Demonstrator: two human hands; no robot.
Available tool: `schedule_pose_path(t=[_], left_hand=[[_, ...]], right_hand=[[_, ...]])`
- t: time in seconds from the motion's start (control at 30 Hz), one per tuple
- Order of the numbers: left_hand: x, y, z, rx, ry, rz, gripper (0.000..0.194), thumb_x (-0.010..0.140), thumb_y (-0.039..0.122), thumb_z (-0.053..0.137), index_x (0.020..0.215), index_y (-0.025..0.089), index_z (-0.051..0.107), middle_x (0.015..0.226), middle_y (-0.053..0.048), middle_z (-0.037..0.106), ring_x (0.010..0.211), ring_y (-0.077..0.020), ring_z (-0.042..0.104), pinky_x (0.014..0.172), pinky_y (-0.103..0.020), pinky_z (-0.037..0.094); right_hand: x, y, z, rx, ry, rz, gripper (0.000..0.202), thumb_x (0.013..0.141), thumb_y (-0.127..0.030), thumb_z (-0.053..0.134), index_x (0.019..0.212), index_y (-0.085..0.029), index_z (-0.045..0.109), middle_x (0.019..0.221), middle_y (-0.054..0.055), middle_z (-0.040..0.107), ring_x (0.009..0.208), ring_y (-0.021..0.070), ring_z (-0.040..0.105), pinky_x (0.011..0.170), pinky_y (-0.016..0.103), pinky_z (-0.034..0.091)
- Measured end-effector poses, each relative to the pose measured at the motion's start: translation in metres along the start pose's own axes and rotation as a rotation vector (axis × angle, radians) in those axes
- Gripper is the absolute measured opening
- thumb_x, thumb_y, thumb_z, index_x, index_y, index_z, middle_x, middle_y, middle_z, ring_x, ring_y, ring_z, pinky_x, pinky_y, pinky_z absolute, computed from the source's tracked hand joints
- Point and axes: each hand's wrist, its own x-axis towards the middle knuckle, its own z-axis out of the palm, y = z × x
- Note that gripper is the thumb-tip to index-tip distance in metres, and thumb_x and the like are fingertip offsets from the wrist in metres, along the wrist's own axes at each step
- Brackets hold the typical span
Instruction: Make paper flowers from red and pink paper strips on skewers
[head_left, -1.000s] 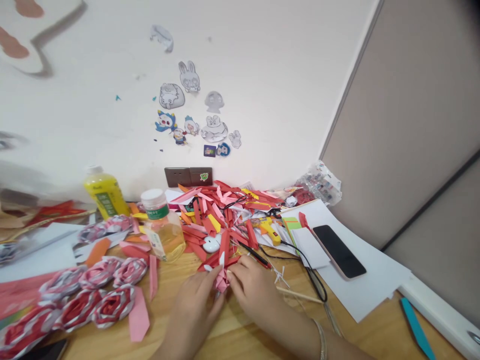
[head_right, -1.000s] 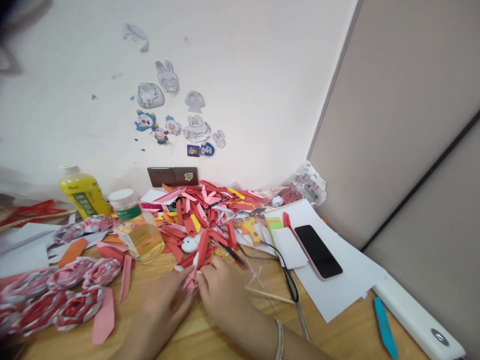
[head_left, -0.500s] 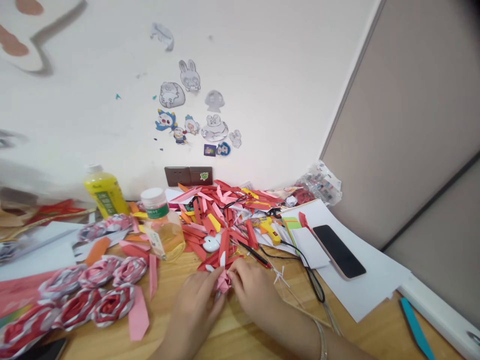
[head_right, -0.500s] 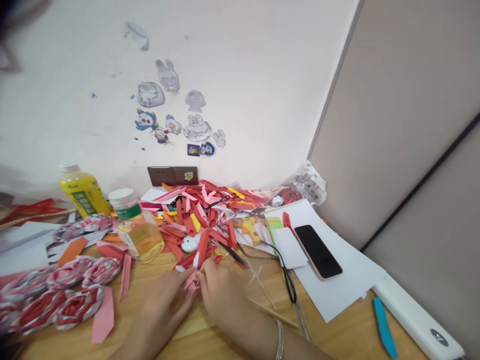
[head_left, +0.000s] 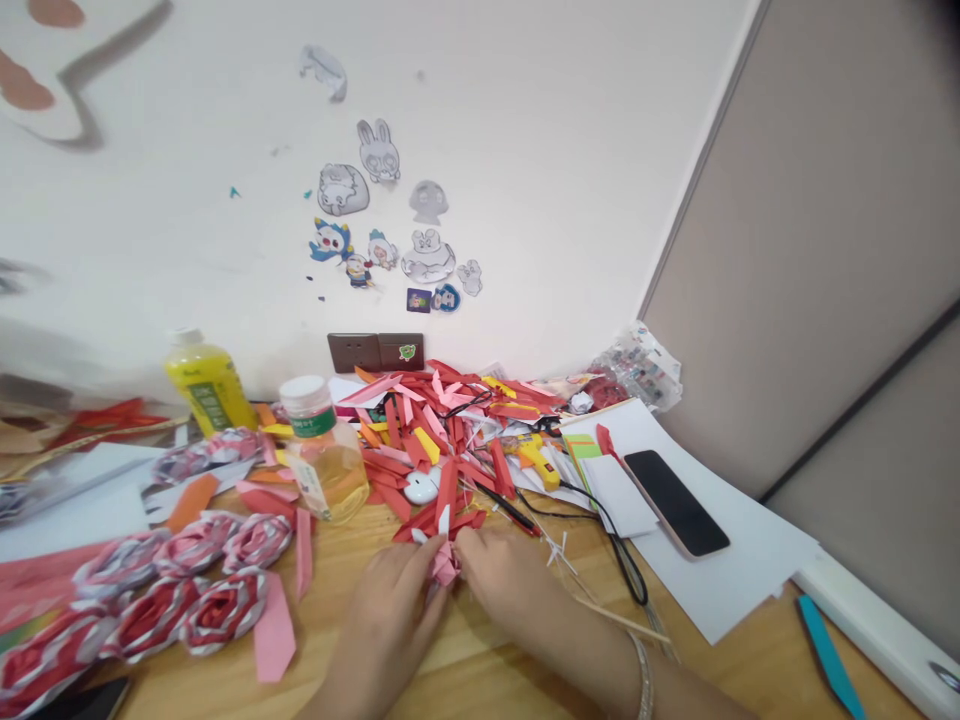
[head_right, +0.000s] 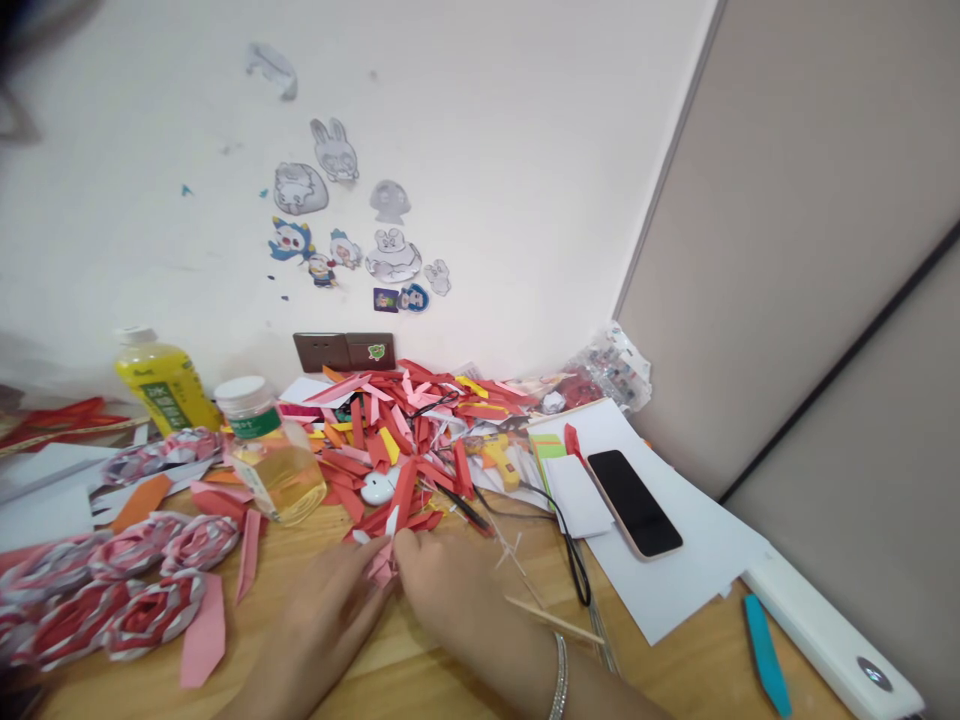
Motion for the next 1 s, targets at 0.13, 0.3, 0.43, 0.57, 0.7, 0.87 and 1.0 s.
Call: schedule_pose_path(t=[0.13,0.3,0.43,0.57,0.7,0.87,1.0], left_hand=[[-0.002,-0.001,0.001,-0.020,-0.036,-0.023,0.028,0.088,0.027,0.048,0.114,0.018,0.051,0.083,-0.007,0.067,0.074,-0.0203,0.063,0.066,-0.032,0.052],[-0.003,-0.002,0.003,-0.013,-0.008,-0.018,0.029,0.088,0.029,0.049,0.115,0.018,0.051,0.086,-0.008,0.067,0.077,-0.0209,0.064,0.068,-0.032,0.053],[-0.001,-0.001,0.002,0.009,0.015,-0.006,0.029,0.089,0.030,0.047,0.114,0.017,0.051,0.087,-0.009,0.068,0.079,-0.0218,0.065,0.069,-0.033,0.053],[-0.001,-0.001,0.000,0.008,-0.015,-0.015,0.029,0.089,0.029,0.047,0.114,0.017,0.051,0.088,-0.009,0.069,0.079,-0.0219,0.065,0.068,-0.033,0.054],[0.000,-0.001,-0.001,0.003,-0.015,-0.016,0.028,0.088,0.028,0.047,0.114,0.018,0.051,0.087,-0.009,0.069,0.077,-0.0216,0.065,0.067,-0.032,0.054],[0.000,-0.001,0.000,0.007,0.013,-0.014,0.027,0.088,0.030,0.047,0.113,0.019,0.052,0.086,-0.009,0.069,0.077,-0.0224,0.065,0.067,-0.033,0.054],[-0.001,-0.002,0.002,0.005,-0.008,-0.017,0.028,0.089,0.030,0.047,0.113,0.017,0.051,0.088,-0.009,0.069,0.078,-0.0226,0.065,0.068,-0.034,0.054]], right_hand=[[-0.003,0.001,-0.007,0.204,0.021,0.088,0.013,0.091,-0.020,0.043,0.091,-0.018,0.056,0.074,0.005,0.068,0.063,0.0183,0.063,0.048,0.024,0.029],[-0.002,0.000,-0.005,0.291,0.025,0.126,0.011,0.091,-0.019,0.043,0.095,-0.017,0.054,0.076,0.005,0.069,0.068,0.0185,0.064,0.050,0.023,0.030],[-0.001,-0.001,0.004,0.063,0.022,0.059,0.010,0.089,-0.012,0.044,0.088,-0.015,0.054,0.074,0.010,0.068,0.064,0.0220,0.064,0.048,0.025,0.031],[-0.001,0.000,0.010,0.003,0.049,-0.071,0.012,0.084,-0.004,0.046,0.085,-0.015,0.052,0.074,0.009,0.067,0.062,0.0204,0.064,0.049,0.025,0.035],[-0.001,0.001,0.007,-0.023,0.033,-0.065,0.010,0.085,-0.007,0.047,0.086,-0.015,0.054,0.075,0.008,0.068,0.062,0.0190,0.063,0.049,0.025,0.035],[-0.001,0.001,0.000,0.102,0.065,0.026,0.010,0.089,-0.016,0.047,0.085,-0.016,0.056,0.081,0.007,0.068,0.072,0.0183,0.063,0.055,0.025,0.037],[-0.002,0.001,0.001,0.302,0.067,0.087,0.012,0.090,-0.016,0.046,0.084,-0.016,0.056,0.084,0.005,0.067,0.077,0.0172,0.061,0.061,0.024,0.037]])
